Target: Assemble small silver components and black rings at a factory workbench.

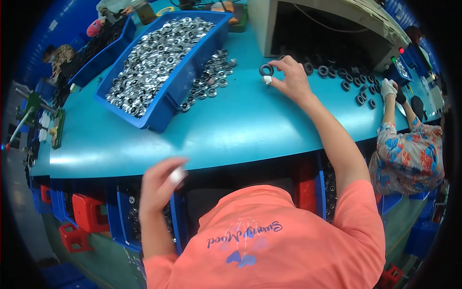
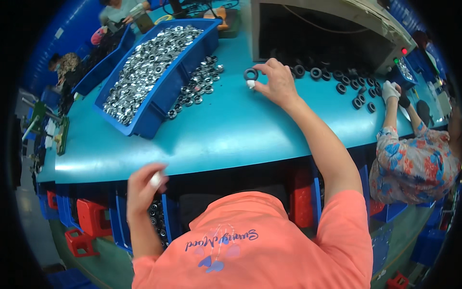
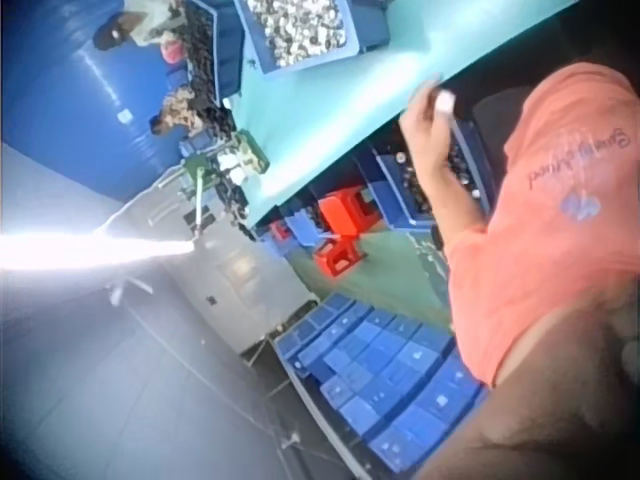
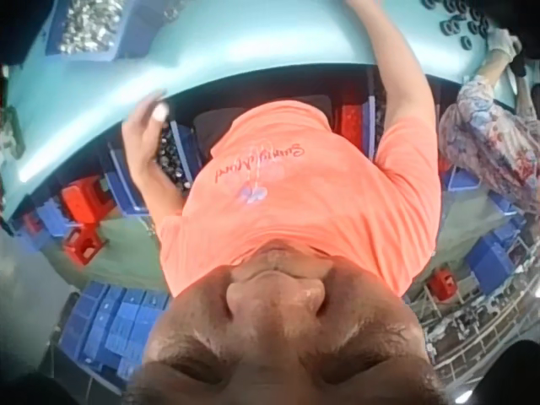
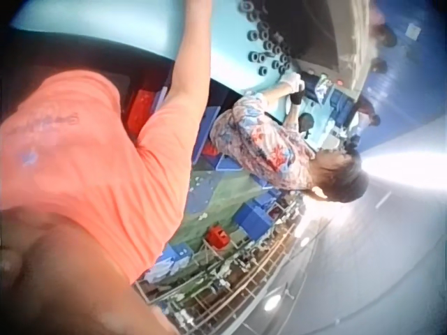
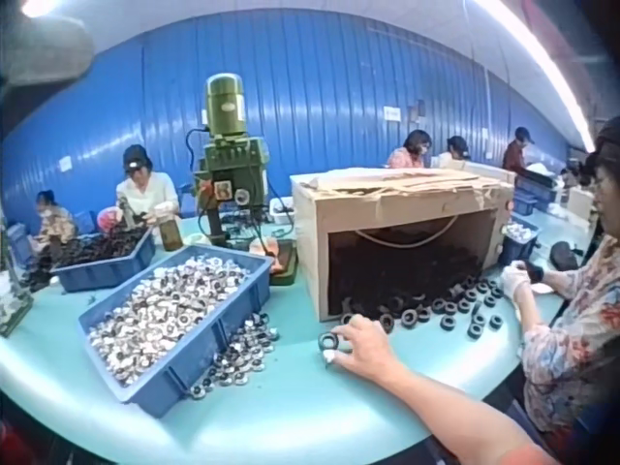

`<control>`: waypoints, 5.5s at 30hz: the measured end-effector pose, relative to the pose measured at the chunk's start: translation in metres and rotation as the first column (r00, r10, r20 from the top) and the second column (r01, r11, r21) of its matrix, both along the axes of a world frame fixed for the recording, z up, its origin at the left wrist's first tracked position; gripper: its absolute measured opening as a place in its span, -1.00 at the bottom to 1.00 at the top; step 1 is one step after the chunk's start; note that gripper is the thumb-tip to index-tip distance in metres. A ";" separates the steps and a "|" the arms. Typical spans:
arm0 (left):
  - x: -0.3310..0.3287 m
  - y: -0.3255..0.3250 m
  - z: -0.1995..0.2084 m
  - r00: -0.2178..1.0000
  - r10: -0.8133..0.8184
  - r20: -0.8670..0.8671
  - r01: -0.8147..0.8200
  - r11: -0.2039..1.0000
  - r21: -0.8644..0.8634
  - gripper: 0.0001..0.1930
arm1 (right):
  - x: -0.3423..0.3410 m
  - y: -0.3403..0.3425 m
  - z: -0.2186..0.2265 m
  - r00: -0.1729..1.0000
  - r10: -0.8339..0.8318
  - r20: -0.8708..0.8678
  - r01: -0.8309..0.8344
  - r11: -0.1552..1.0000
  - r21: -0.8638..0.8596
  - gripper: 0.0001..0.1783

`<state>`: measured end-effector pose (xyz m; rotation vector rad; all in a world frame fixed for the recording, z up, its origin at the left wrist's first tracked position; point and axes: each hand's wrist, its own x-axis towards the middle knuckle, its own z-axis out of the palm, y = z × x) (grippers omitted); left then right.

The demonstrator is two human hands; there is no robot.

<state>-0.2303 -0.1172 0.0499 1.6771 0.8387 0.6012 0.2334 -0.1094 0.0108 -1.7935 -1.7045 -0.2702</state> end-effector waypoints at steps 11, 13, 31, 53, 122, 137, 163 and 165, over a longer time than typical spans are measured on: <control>0.209 0.109 -0.046 0.748 0.143 0.648 0.364 0.728 -0.581 -0.51 | -0.089 0.031 0.016 0.833 0.311 -0.457 -0.308 0.948 0.083 -0.66; 0.207 0.115 -0.057 0.678 0.154 0.719 0.454 0.681 -0.575 -0.48 | -0.072 0.048 0.006 0.777 0.230 -0.585 -0.254 0.966 0.044 -0.64; 0.205 0.129 -0.066 0.670 0.140 0.729 0.455 0.698 -0.553 -0.53 | -0.084 0.076 -0.031 0.961 0.132 -0.243 -0.172 0.973 -0.153 -0.53; 0.195 0.126 -0.062 0.667 0.209 0.715 0.325 0.782 -0.532 -0.58 | -0.077 0.061 -0.012 0.808 0.276 -0.520 -0.255 0.960 0.113 -0.65; 0.206 0.116 -0.059 0.908 0.222 0.355 -0.348 0.872 0.344 -0.67 | -0.094 0.061 -0.021 -0.190 0.083 -0.978 -0.483 0.859 0.167 -0.67; 0.206 0.115 -0.055 0.840 0.111 0.531 0.031 0.968 -0.250 -0.66 | -0.101 0.053 -0.009 0.190 0.278 -0.942 -0.406 0.895 0.182 -0.77; 0.206 0.115 -0.064 0.900 0.085 0.428 -0.049 0.994 -0.095 -0.65 | -0.099 0.056 -0.026 0.212 0.193 -0.958 -0.376 0.921 0.102 -0.66; 0.206 0.114 -0.063 0.884 0.127 0.451 -0.101 0.992 -0.081 -0.68 | -0.102 0.055 -0.024 0.280 0.196 -0.940 -0.376 0.923 0.081 -0.68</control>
